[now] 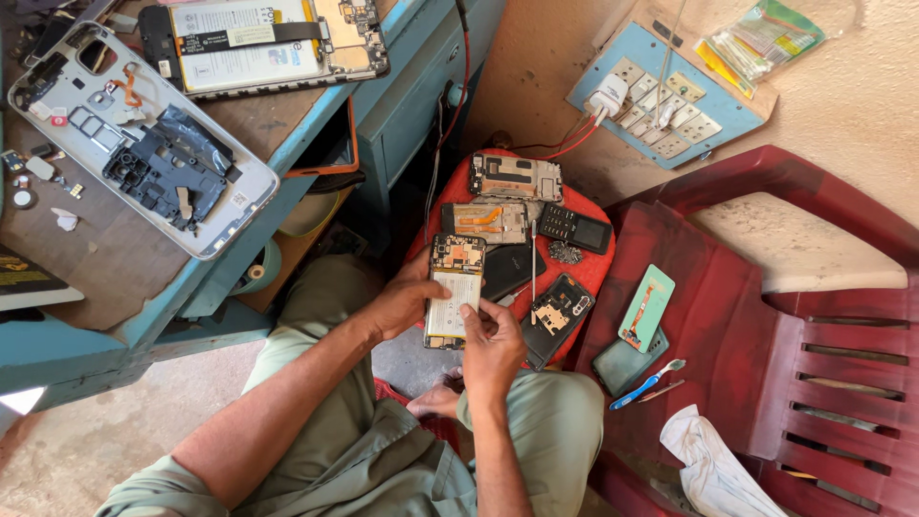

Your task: The person uses a screwdriver to remove screws from a disassembled smartphone chassis. They then carefully detach the motherboard and other internal components. Finally, they reassemble the phone, insert the battery, and power it on to verify the repair.

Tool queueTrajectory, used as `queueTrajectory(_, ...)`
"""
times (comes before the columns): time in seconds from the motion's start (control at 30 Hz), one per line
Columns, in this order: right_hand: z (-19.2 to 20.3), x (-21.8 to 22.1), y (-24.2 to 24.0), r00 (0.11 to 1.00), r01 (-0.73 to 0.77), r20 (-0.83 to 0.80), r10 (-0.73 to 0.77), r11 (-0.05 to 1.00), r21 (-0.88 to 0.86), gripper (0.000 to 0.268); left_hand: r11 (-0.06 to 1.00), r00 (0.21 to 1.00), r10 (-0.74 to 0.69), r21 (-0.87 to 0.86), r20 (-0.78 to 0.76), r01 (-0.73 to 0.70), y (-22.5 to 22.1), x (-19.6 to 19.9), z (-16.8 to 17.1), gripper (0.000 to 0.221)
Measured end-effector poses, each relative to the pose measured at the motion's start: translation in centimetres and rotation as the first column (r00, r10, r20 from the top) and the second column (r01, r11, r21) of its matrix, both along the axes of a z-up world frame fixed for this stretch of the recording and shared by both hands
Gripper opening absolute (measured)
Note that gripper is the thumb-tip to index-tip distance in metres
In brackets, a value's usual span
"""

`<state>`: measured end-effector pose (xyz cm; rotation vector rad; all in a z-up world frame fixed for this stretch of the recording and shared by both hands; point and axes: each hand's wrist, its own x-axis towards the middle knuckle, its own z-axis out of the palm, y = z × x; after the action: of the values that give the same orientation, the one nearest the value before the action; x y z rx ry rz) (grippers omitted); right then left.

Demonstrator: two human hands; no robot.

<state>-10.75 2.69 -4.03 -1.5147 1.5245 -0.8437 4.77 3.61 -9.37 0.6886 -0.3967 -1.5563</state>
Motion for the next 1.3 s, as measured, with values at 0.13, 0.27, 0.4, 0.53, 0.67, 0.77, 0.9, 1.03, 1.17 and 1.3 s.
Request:
queueTrajectory(0.13,0.9,0.3,0.2,0.980,-0.058,-0.196,0.024,0.984,-0.168,0.023,0.999,0.999,-0.027,0.031,-0.021,0.028,0.0,-0.1,0.3,0.070)
queueTrajectory(0.27,0.0,-0.4,-0.1,0.996,-0.038,-0.089,0.032,0.997,-0.072,0.023,0.999,1.000,-0.017,0.035,0.020,0.016,0.2,-0.1,0.5,0.071)
queueTrajectory(0.4,-1.4,-1.8,-1.2,0.955,0.011,0.274,-0.111,0.939,0.343,0.028,1.000,0.998,0.000,0.016,0.061,-0.001,0.2,0.3,0.8,0.073)
queueTrajectory(0.53,-2.5,-2.5,-1.3,0.926,-0.043,0.373,-0.063,0.962,0.268,0.028,1.000,0.998,-0.002,-0.012,0.061,0.003,0.3,0.2,0.9,0.073)
queueTrajectory(0.67,-3.1,-2.0,-1.2,0.941,-0.072,0.338,-0.007,0.973,0.220,0.028,1.000,0.997,-0.010,0.006,0.079,0.010,0.4,0.4,1.4,0.082)
queueTrajectory(0.77,-3.5,-2.1,-1.4,0.920,-0.095,0.391,-0.008,0.965,0.243,0.028,1.000,0.997,-0.018,-0.002,0.078,0.018,0.6,0.5,1.5,0.084)
queueTrajectory(0.9,-3.5,-2.2,-1.6,0.886,-0.093,0.460,-0.054,0.952,0.291,0.028,1.000,0.996,-0.010,-0.021,0.084,0.011,0.5,0.4,1.4,0.083)
queueTrajectory(1.03,-3.0,-1.7,-1.2,0.963,-0.026,0.269,-0.032,0.978,0.208,0.027,0.999,0.996,-0.032,-0.013,0.089,0.033,0.5,0.4,1.3,0.077)
queueTrajectory(1.17,-2.6,-1.4,-0.9,0.997,-0.016,-0.082,0.012,0.998,-0.057,0.029,0.999,0.996,-0.045,-0.012,0.074,0.046,0.4,0.5,1.1,0.073)
queueTrajectory(1.3,-2.6,-1.4,-1.0,0.969,-0.006,0.244,-0.037,0.985,0.173,0.038,0.998,0.999,-0.046,-0.029,0.010,0.046,0.4,0.6,1.4,0.073)
